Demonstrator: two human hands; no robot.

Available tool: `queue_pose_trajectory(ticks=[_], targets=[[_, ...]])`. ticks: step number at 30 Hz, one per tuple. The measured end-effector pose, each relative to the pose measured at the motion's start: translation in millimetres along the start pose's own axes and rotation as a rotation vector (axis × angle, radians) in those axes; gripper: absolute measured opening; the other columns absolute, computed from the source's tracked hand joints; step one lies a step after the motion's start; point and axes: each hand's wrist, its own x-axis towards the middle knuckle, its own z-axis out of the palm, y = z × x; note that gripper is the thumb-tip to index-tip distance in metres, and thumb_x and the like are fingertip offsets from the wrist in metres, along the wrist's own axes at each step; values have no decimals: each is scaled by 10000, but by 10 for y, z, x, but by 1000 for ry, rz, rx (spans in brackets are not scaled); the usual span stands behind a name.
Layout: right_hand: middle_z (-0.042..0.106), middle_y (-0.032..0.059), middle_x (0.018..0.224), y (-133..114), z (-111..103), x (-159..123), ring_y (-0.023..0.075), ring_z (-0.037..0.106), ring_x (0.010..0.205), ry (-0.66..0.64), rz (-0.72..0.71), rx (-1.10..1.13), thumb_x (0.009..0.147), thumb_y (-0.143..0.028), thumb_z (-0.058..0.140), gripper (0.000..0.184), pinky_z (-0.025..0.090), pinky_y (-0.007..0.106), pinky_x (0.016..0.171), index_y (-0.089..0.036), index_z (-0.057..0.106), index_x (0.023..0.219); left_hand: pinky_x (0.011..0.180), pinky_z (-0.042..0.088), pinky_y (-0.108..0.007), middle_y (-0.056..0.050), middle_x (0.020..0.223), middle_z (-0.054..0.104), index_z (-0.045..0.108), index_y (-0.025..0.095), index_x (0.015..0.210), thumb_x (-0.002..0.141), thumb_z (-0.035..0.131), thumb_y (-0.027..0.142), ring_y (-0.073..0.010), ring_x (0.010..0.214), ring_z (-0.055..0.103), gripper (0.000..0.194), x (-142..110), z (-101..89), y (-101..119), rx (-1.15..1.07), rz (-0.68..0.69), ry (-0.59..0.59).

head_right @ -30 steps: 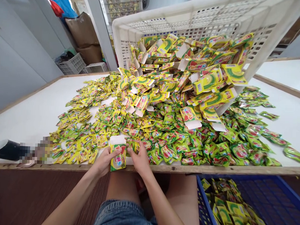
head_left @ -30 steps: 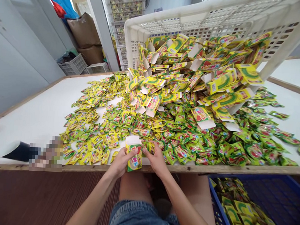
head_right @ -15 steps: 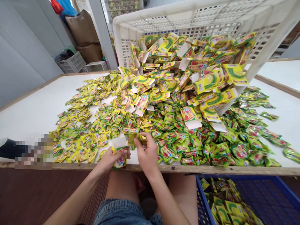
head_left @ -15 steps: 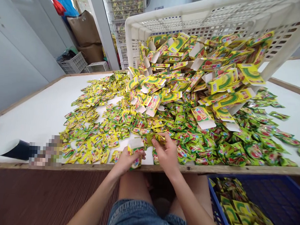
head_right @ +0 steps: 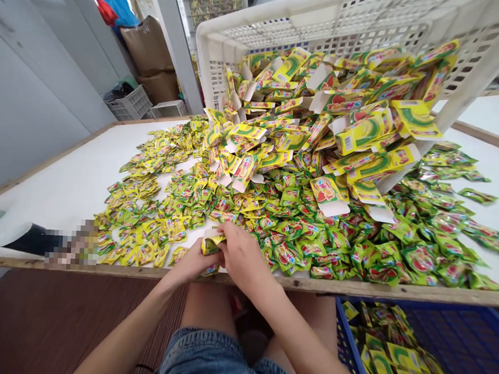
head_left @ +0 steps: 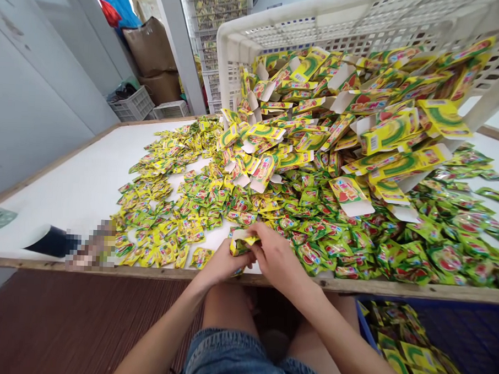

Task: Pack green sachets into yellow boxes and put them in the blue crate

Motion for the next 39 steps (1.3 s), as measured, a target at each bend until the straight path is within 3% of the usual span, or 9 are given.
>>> queue_pose_trajectory(ticks=[4,8,11,14,18,23,28,33,39], targets=[[535,76,915,87,30,-29,194,496,855,98,112,-45,817,-157,492,134,385,307,745,-160,491,951,643,432,-230,-25,686,576,543,102,815,680,525,171,-122,630,526,152,68,83,-4,9,46,18],[495,78,932,93,-83,-44,187,456,899,-31,57,-3,796,-92,488,126,387,307,775,-150,538,896,659,431,-226,-20,657,580,551,103,779,642,551,140,-126,646,528,142,124,116,-73,-40,19,53],[491,75,950,98,-218,-24,173,457,906,-145,11,65,781,-44,460,215,386,298,796,-153,563,936,665,432,-227,-25,664,581,554,105,770,651,589,161,-128,655,533,136,136,99,-89,-91,-2,-6],[532,51,920,121,-286,15,158,479,877,-156,5,117,788,-46,467,228,387,282,769,-170,571,949,660,433,-239,-34,672,580,568,103,785,676,603,194,-138,653,534,146,146,83,-54,-87,11,-70],[518,74,1006,164,-213,29,205,425,956,-34,-23,-37,769,-123,554,120,356,351,812,-183,632,838,722,421,-229,-31,773,598,598,106,873,640,596,138,-146,746,528,235,183,84,-44,1,54,0],[441,63,1225,210,-84,-18,269,336,1102,-131,1,-117,825,-243,522,177,293,463,884,-180,640,710,737,411,-220,-22,793,590,618,97,910,613,537,89,-148,767,513,308,234,73,-150,54,114,-14],[504,62,1131,165,-7,-27,218,386,1062,65,32,-77,816,-205,543,89,305,399,879,-178,628,822,752,413,-221,-35,868,598,615,100,920,638,554,102,-156,815,514,288,266,86,-173,1,156,-11],[541,54,1083,153,99,15,233,387,1065,26,0,-104,844,-242,491,205,273,428,907,-187,654,734,774,424,-238,-75,954,609,600,96,1004,669,585,130,-183,880,541,337,295,99,-189,-6,192,-6],[549,64,1030,321,218,-195,169,502,967,208,238,372,849,-258,479,171,394,307,839,-172,521,991,890,388,-262,-104,1111,560,483,121,1135,743,616,300,-182,1009,523,452,249,30,-325,-77,60,84]])
